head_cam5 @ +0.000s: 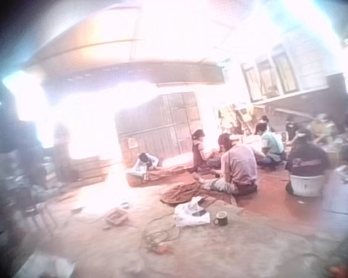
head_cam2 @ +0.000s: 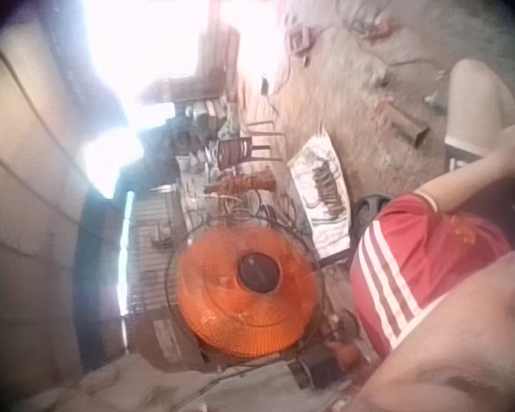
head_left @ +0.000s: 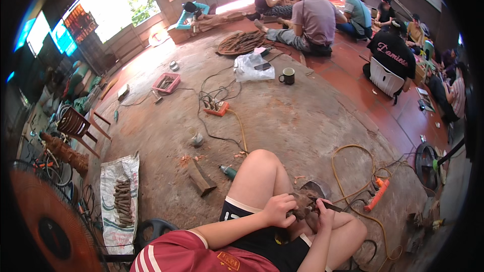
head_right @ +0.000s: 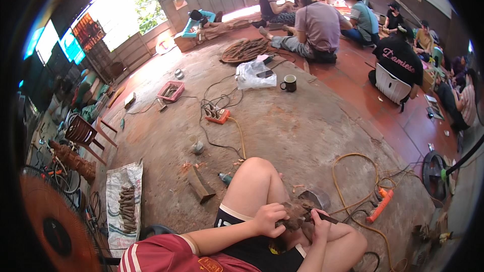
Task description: The person sits cross-legged on the floor and carves a piece of wood using a chisel held in the right hand. They hold the wood steady with their left hand and repeatedly chip away at the surface to shape it.
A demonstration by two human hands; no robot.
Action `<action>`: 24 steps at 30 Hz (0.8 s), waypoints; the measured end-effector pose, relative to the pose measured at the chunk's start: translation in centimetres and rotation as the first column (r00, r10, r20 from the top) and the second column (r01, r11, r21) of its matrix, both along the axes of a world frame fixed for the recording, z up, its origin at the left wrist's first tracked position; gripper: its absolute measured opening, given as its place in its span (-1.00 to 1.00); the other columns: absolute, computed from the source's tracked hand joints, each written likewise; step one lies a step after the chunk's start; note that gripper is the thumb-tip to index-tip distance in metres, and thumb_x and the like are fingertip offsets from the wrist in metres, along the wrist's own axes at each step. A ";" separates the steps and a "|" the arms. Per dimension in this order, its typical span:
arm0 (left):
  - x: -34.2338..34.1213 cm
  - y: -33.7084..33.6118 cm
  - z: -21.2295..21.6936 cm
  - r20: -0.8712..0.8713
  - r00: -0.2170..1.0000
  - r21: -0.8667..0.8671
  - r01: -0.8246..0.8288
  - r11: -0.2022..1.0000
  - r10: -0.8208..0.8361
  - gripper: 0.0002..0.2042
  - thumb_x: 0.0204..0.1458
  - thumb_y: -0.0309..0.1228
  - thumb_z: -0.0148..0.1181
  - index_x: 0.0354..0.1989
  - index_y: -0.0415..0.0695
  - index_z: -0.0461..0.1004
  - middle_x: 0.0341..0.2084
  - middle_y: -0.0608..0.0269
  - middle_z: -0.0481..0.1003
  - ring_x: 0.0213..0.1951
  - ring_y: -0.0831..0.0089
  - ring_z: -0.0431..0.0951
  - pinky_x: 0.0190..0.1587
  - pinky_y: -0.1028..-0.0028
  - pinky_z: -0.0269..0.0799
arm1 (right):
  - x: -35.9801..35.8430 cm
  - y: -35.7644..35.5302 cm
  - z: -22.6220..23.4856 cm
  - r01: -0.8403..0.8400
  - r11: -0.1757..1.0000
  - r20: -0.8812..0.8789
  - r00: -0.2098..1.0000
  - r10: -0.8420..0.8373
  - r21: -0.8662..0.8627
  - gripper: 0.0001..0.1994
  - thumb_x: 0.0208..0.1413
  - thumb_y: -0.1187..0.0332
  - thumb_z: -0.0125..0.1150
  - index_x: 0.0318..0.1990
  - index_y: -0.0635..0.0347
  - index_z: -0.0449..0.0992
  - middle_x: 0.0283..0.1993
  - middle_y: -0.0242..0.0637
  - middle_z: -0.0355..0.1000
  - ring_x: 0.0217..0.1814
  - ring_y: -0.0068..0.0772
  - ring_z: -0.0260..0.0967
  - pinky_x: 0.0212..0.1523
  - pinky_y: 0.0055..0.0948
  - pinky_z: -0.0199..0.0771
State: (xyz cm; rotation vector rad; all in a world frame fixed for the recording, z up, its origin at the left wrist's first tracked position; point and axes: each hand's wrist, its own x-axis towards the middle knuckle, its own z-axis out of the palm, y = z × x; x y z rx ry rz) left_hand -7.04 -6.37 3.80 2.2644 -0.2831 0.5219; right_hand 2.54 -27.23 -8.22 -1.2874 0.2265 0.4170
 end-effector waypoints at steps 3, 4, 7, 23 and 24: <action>0.0 0.0 -0.1 0.008 1.000 -0.005 -0.002 1.000 0.002 -0.81 -0.34 -0.36 0.20 -0.52 -0.17 0.45 -0.56 0.16 0.38 -0.48 0.17 0.41 -0.43 0.29 0.42 | 0.0 0.2 0.2 0.002 1.000 0.013 1.000 -0.002 0.006 -0.82 0.06 0.45 0.33 -0.19 0.28 0.53 -0.48 -0.38 0.44 -0.52 -0.57 0.34 -0.49 -0.60 0.35; -0.1 0.0 -0.1 0.010 1.000 -0.004 -0.005 1.000 0.005 -0.81 -0.34 -0.36 0.19 -0.52 -0.17 0.45 -0.56 0.16 0.38 -0.49 0.17 0.41 -0.44 0.29 0.41 | 0.0 0.2 0.3 0.010 1.000 0.007 1.000 -0.010 0.013 -0.83 0.06 0.45 0.32 -0.20 0.27 0.53 -0.48 -0.38 0.44 -0.52 -0.57 0.34 -0.49 -0.60 0.35; 0.0 -0.1 -0.1 -0.012 1.000 -0.001 0.010 1.000 -0.010 -0.81 -0.35 -0.36 0.19 -0.52 -0.17 0.46 -0.57 0.16 0.38 -0.49 0.17 0.41 -0.44 0.29 0.41 | -0.1 0.0 0.4 0.036 0.999 -0.021 0.999 -0.035 0.040 -0.86 0.05 0.47 0.32 -0.23 0.25 0.53 -0.48 -0.38 0.43 -0.52 -0.56 0.35 -0.50 -0.59 0.36; 1.3 -0.4 0.7 0.004 1.000 0.009 0.000 1.000 0.000 -0.84 -0.39 -0.41 0.17 -0.55 -0.17 0.47 -0.59 0.16 0.36 -0.50 0.18 0.41 -0.45 0.28 0.40 | 0.3 -0.7 0.2 0.099 0.973 -0.085 0.993 -0.083 0.209 -0.86 0.08 0.46 0.28 -0.21 0.20 0.49 -0.42 -0.36 0.44 -0.42 -0.51 0.40 -0.44 -0.51 0.39; 1.6 -0.5 0.9 0.000 1.000 0.013 -0.002 1.000 0.002 -0.84 -0.39 -0.41 0.17 -0.56 -0.17 0.47 -0.59 0.16 0.36 -0.50 0.18 0.41 -0.45 0.28 0.40 | 0.4 -0.9 0.4 0.117 0.962 -0.100 0.990 -0.095 0.246 -0.86 0.09 0.46 0.27 -0.20 0.20 0.48 -0.42 -0.35 0.44 -0.41 -0.50 0.40 -0.44 -0.50 0.39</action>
